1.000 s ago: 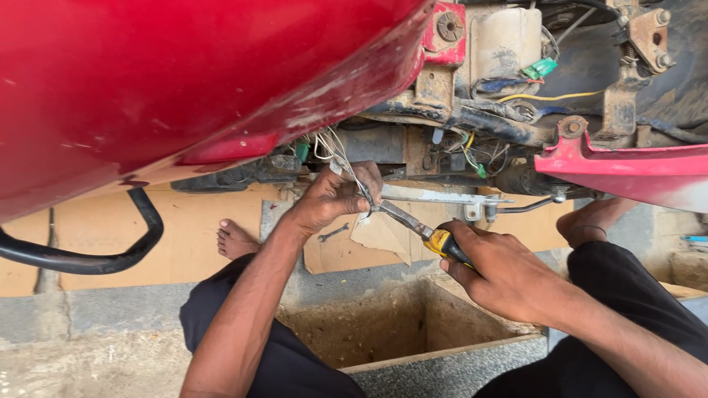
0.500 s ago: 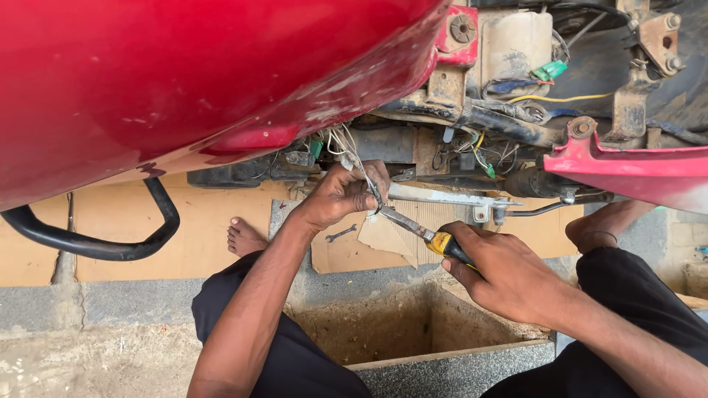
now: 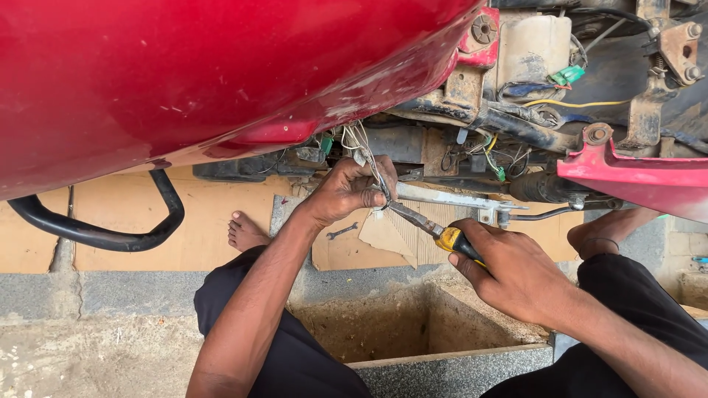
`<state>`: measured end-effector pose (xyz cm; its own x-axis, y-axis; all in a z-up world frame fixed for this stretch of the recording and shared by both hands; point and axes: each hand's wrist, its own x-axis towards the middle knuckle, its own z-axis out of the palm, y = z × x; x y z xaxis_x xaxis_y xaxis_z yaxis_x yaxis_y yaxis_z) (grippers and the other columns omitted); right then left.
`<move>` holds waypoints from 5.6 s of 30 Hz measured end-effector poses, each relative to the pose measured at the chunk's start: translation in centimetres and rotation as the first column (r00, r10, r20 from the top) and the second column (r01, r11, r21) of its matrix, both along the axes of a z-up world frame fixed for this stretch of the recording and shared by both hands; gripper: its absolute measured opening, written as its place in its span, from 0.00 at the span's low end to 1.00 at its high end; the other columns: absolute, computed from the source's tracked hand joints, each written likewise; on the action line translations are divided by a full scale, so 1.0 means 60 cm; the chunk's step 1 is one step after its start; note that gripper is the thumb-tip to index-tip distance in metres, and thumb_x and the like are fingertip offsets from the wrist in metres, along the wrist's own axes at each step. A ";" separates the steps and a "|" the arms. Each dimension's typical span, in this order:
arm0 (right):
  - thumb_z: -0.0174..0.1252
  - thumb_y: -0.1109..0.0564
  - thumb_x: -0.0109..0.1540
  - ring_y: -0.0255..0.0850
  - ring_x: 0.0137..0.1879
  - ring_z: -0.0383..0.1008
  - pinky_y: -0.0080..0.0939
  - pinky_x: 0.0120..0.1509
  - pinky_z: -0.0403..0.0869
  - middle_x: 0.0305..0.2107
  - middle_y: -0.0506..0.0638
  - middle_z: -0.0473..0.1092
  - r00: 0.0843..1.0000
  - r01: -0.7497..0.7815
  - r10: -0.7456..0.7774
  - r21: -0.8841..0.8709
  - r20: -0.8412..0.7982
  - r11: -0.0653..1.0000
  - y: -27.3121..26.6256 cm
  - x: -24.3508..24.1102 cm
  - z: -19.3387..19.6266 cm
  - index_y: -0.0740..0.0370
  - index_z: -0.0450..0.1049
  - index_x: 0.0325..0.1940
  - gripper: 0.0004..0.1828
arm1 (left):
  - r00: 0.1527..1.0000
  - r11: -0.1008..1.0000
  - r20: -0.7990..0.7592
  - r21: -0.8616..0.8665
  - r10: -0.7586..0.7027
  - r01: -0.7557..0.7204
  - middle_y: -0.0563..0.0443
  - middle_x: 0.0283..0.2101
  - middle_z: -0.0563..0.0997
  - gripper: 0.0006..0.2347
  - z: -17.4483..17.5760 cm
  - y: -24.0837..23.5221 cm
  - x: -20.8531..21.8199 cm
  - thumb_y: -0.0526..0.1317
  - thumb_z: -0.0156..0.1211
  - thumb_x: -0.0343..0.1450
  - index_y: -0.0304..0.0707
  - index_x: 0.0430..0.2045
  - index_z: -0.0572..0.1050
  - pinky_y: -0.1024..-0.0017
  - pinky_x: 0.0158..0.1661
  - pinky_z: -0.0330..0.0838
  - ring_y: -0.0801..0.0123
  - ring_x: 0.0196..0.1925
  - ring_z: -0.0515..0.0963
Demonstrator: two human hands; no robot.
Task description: The person sits on the ground and uses pliers to strip the insulation from wires on a red motorcycle. They repeatedly grip and pull the wire ends to expose the metal strands.
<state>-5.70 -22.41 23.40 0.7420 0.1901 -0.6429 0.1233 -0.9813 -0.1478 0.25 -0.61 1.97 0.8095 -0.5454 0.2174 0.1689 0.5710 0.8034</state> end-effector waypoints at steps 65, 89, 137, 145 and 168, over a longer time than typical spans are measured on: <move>0.62 0.40 0.59 0.50 0.35 0.75 0.51 0.46 0.73 0.27 0.56 0.74 0.844 0.508 -0.477 0.082 -0.246 0.857 -0.031 -0.065 -0.018 0.59 0.71 0.43 0.21 | 0.758 0.705 0.550 0.378 0.350 -0.600 0.45 0.33 0.82 0.16 0.035 -0.063 -0.028 0.18 0.48 0.60 0.30 0.35 0.78 0.66 0.41 0.78 0.60 0.38 0.85; 0.67 0.52 0.59 0.37 0.23 0.63 0.39 0.29 0.63 0.19 0.47 0.63 0.420 0.872 -0.441 0.217 -0.793 0.439 -0.165 -0.119 -0.106 0.63 0.70 0.53 0.22 | 0.786 0.757 0.517 0.347 0.339 -0.554 0.46 0.30 0.82 0.06 0.072 -0.050 -0.073 0.22 0.57 0.68 0.29 0.29 0.77 0.67 0.39 0.77 0.63 0.37 0.84; 0.61 0.57 0.57 0.45 0.56 0.72 0.45 0.64 0.66 0.48 0.60 0.74 0.587 0.803 -0.607 0.295 -0.536 0.518 -0.041 -0.026 -0.158 0.69 0.70 0.59 0.27 | 0.987 0.984 -0.135 0.164 0.091 -0.069 0.50 0.26 0.81 0.13 -0.069 -0.079 -0.038 0.46 0.64 0.74 0.34 0.27 0.77 0.66 0.39 0.76 0.69 0.30 0.81; 0.57 0.57 0.59 0.43 0.56 0.72 0.45 0.64 0.66 0.48 0.56 0.74 0.612 0.789 -0.559 0.381 -0.560 0.482 -0.016 -0.010 -0.186 0.69 0.69 0.58 0.25 | 0.992 0.955 -0.116 0.295 0.047 -0.011 0.51 0.23 0.81 0.14 -0.071 -0.050 -0.021 0.49 0.62 0.74 0.36 0.27 0.80 0.69 0.40 0.76 0.71 0.29 0.82; 0.58 0.58 0.58 0.41 0.48 0.71 0.42 0.56 0.70 0.41 0.54 0.74 0.774 0.630 -0.480 0.429 -0.412 0.648 -0.032 -0.021 -0.197 0.67 0.72 0.56 0.23 | 0.992 0.979 -0.046 0.161 -0.119 0.125 0.53 0.25 0.76 0.15 -0.092 -0.047 -0.020 0.46 0.59 0.77 0.32 0.27 0.75 0.71 0.34 0.71 0.73 0.29 0.76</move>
